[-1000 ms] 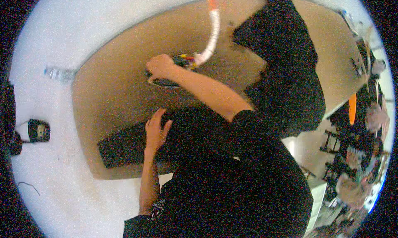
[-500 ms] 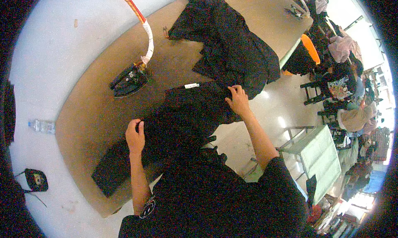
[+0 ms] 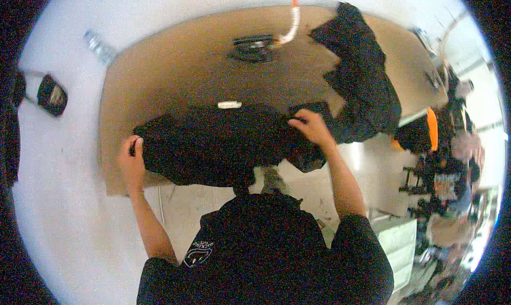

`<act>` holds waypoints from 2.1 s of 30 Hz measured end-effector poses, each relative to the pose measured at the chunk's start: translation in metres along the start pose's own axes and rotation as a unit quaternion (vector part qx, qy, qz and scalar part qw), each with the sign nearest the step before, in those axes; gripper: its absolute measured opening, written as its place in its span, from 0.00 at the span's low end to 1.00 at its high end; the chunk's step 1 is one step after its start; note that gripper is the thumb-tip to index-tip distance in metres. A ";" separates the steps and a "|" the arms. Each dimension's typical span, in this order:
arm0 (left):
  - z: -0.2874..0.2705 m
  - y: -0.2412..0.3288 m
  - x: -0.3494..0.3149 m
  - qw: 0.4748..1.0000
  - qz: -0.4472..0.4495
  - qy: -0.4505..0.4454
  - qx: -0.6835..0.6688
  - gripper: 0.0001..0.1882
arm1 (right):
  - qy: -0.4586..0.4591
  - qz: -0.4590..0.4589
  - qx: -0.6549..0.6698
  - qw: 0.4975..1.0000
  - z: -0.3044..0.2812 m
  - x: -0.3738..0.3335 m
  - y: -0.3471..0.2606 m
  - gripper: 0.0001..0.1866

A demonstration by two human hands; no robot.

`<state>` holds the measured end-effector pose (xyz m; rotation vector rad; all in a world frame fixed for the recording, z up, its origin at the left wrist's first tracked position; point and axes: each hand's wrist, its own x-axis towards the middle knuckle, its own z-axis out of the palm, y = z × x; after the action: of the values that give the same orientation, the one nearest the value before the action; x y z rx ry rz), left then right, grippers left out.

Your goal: The person irons a black shirt on a flat ironing board. They repeatedly smooth the fabric, use a steam iron to press the sleeves and body, and fold the shirt after ironing.

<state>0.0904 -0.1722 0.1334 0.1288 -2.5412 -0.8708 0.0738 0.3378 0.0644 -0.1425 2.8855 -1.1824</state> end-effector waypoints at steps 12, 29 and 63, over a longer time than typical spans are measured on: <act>-0.171 -0.015 -0.096 0.988 0.003 -0.084 -0.126 0.15 | -0.140 -0.143 0.079 0.977 -0.150 -0.064 -0.052 0.28; 0.033 -0.160 0.020 0.977 -0.117 0.107 0.145 0.29 | 0.094 0.062 0.015 0.994 -0.067 0.060 0.149 0.37; 0.060 -0.146 -0.146 0.939 -0.304 -0.157 -0.034 0.21 | -0.068 0.197 -0.289 0.934 0.030 -0.041 0.079 0.21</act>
<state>0.1865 -0.2217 -0.0524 0.8541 -2.7995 -1.2894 0.1103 0.3762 -0.0132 0.3223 2.8454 -0.2374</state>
